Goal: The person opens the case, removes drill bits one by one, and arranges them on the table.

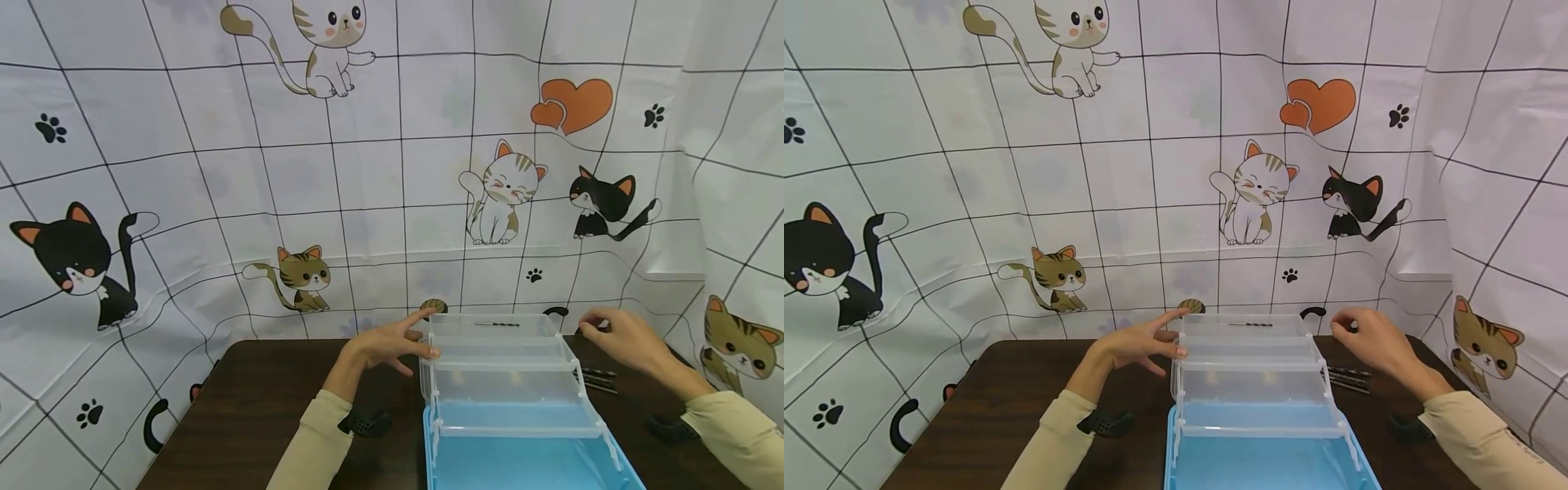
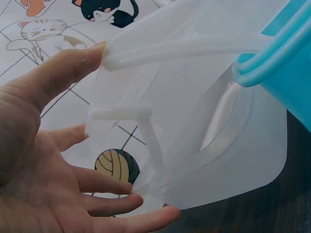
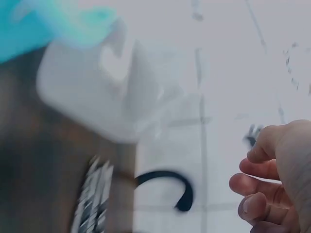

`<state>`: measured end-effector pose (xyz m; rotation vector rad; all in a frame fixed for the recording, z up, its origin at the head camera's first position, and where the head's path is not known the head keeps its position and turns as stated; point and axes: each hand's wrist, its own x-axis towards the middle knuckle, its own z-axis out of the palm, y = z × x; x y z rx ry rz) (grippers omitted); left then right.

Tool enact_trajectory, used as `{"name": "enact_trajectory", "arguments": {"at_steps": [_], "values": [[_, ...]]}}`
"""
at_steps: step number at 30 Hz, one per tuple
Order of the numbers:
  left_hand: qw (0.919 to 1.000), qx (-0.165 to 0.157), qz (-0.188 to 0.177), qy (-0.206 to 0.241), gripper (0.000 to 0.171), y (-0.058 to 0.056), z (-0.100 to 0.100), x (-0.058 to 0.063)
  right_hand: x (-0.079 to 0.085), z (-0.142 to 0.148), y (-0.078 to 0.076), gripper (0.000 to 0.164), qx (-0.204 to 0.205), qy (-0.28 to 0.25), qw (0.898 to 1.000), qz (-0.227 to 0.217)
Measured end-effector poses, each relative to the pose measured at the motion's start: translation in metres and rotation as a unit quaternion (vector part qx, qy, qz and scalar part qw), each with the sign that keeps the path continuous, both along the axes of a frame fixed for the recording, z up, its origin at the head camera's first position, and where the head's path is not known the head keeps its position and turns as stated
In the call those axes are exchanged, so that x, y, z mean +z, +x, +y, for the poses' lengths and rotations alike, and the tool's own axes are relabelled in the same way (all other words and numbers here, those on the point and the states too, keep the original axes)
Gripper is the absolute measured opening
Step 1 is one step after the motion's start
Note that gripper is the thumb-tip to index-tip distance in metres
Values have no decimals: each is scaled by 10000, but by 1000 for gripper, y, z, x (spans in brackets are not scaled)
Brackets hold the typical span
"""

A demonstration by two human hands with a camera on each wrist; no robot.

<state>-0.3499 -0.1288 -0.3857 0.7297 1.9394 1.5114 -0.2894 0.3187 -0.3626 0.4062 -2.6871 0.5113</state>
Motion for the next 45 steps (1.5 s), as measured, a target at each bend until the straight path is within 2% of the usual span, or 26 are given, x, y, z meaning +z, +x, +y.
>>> {"name": "enact_trajectory", "arguments": {"at_steps": [3, 6, 14, 17, 24, 30, 36, 45], "values": [[10000, -1, 11, -14, 92, 0, -1, 0, 17, -23, -4, 17, 123, 66, 9999, 35], [10000, -9, 39, -33, 94, 0, -1, 0, 27, -44, -8, 17, 369, 211, 9991, 62], [9999, -18, 99, -35, 96, -1, 0, -1, 26, -77, -24, 19, 1091, 705, 9915, -69], [9999, -37, 110, -45, 95, 0, 1, -1, 23, -82, -29, 22, 1182, 753, 9899, -223], [9999, -71, 110, -70, 93, -1, 2, 2, 24, -88, -33, 20, 1491, 766, 9855, -248], [9999, -14, 122, -80, 92, -1, 0, 4, 31, -94, -36, 17, 1757, 758, 9798, -580], [10000, 6, 69, -40, 91, 0, 0, 0, 27, -97, -41, 11, 1906, 647, 9758, -856], [9999, -1, 108, -41, 93, 1, 0, 1, 27, -94, -44, 11, 1972, 511, 9764, -716]]}}
